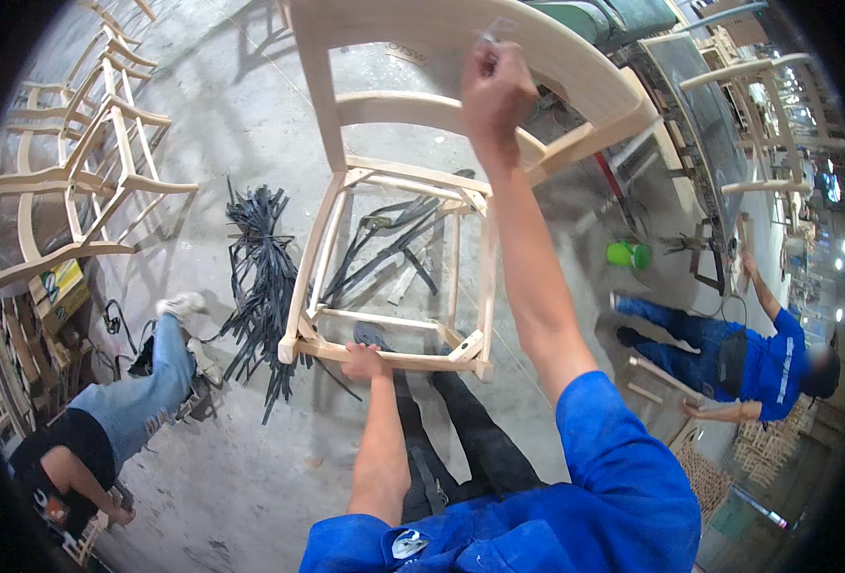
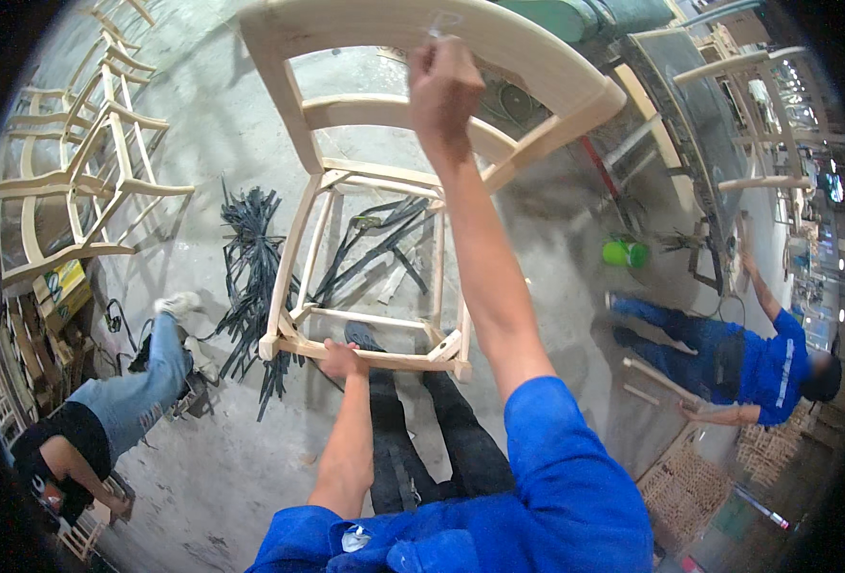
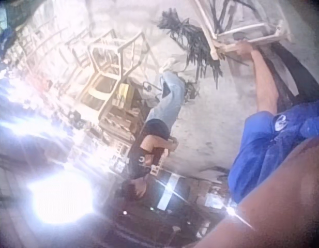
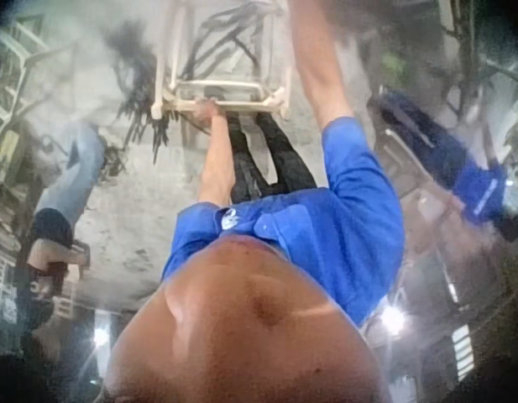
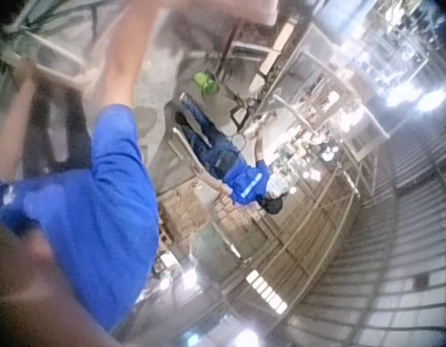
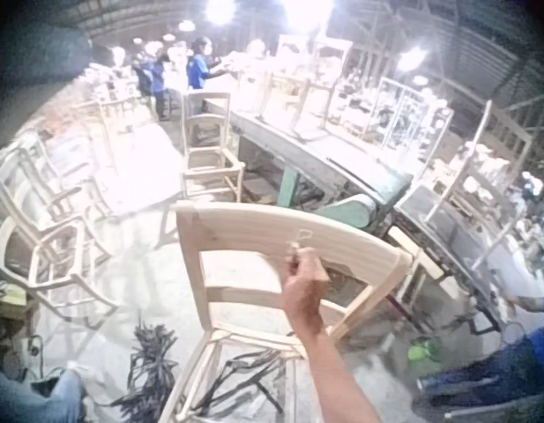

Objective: The person moves wooden pallets and chair frames around a workshop floor. They lift and reposition pallets, pick up chair frames, and place them in different locations. The person also handles large flat boards, moving them aside to clear space.

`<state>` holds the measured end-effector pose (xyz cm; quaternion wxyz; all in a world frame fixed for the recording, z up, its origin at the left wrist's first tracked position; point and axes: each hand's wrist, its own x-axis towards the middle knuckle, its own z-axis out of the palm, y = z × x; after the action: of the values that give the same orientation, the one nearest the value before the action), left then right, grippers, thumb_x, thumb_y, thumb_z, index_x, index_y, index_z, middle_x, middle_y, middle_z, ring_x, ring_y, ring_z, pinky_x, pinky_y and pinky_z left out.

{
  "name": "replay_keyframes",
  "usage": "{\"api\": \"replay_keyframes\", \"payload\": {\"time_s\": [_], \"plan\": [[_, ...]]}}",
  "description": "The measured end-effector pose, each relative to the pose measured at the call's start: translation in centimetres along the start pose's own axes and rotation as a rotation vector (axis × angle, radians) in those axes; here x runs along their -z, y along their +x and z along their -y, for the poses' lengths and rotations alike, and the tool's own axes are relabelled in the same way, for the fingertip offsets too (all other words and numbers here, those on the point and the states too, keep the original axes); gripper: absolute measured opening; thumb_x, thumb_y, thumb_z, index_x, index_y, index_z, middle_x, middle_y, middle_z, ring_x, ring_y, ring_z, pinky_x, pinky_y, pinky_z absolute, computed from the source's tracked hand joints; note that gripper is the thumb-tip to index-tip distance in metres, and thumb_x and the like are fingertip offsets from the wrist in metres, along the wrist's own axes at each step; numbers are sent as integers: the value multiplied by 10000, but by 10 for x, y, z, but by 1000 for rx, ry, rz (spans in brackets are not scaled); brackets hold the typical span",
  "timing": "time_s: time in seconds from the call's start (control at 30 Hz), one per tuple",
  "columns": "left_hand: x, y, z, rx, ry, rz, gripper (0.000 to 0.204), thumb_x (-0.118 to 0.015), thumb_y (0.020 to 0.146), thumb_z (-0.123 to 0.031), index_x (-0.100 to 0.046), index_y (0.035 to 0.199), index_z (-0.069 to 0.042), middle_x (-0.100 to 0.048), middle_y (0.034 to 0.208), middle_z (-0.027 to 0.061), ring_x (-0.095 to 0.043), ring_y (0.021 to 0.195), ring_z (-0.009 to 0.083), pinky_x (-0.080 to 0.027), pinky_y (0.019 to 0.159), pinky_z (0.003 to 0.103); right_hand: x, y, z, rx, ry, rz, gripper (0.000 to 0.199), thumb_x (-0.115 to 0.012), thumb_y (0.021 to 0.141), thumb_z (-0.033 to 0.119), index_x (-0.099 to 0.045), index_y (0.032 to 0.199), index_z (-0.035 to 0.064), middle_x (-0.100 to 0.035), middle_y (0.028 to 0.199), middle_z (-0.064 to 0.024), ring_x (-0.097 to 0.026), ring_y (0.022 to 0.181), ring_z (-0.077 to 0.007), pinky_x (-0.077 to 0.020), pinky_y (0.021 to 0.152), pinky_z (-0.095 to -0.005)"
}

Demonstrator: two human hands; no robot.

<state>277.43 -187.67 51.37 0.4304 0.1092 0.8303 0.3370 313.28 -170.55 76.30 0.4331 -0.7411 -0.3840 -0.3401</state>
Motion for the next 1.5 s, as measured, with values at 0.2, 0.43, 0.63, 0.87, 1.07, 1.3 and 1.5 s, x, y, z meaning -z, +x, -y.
{"api": "replay_keyframes", "payload": {"time_s": [0.2,0.43,0.63,0.87,1.07,1.3,1.5], "plan": [[1,-7,-1,0,-47,52,238,-518,775,-144,-493,832,86,-552,687,141,-529,468,220,-449,385,323,12,-9,1,-41,-19,126,118,-648,737,83,-540,730,35,-595,604,-135,-617,589,-302,-478,523,-381],[24,12,-9,-338,421,-45,373,-608,732,-162,-504,971,105,-545,867,178,-571,844,323,-480,725,425,121,6,-2,-420,142,-3,131,-550,848,65,-582,959,4,-591,711,-87,-545,643,-132,-455,607,-304],[-2,-19,-177,-1125,486,360,344,-701,692,-107,-546,971,23,-522,910,101,-525,839,244,-427,777,343,224,-234,-152,-1318,33,336,311,-439,838,253,-535,744,-27,-570,641,-197,-559,572,-306,-421,539,-425],[-230,70,-198,-407,1007,1338,468,-653,787,-298,-521,1141,-22,-635,901,107,-573,669,197,-466,614,337,167,-350,-151,-2052,623,337,609,-424,898,508,-513,1102,-59,-603,701,-89,-627,571,-204,-416,414,-292],[-267,145,-155,-61,789,1416,228,-519,836,-290,-581,977,-124,-536,731,-2,-493,609,166,-415,557,332,200,-337,-132,-1620,619,384,444,-473,884,447,-547,971,18,-592,700,-80,-581,559,-118,-447,459,-263],[-154,-129,-187,-425,1137,1589,312,-558,815,-450,-499,815,-144,-427,595,-33,-404,423,99,-342,376,224,421,-273,10,-1731,434,-126,495,-432,903,442,-496,986,-42,-581,649,-114,-552,482,-163,-433,392,-294],[-21,-269,-151,-521,1302,1959,352,-532,785,-451,-486,799,-102,-423,581,1,-390,417,121,-338,372,251,581,-302,206,-1759,198,-610,493,-428,897,458,-498,980,-23,-559,610,-96,-509,450,-133,-412,416,-288]]}}
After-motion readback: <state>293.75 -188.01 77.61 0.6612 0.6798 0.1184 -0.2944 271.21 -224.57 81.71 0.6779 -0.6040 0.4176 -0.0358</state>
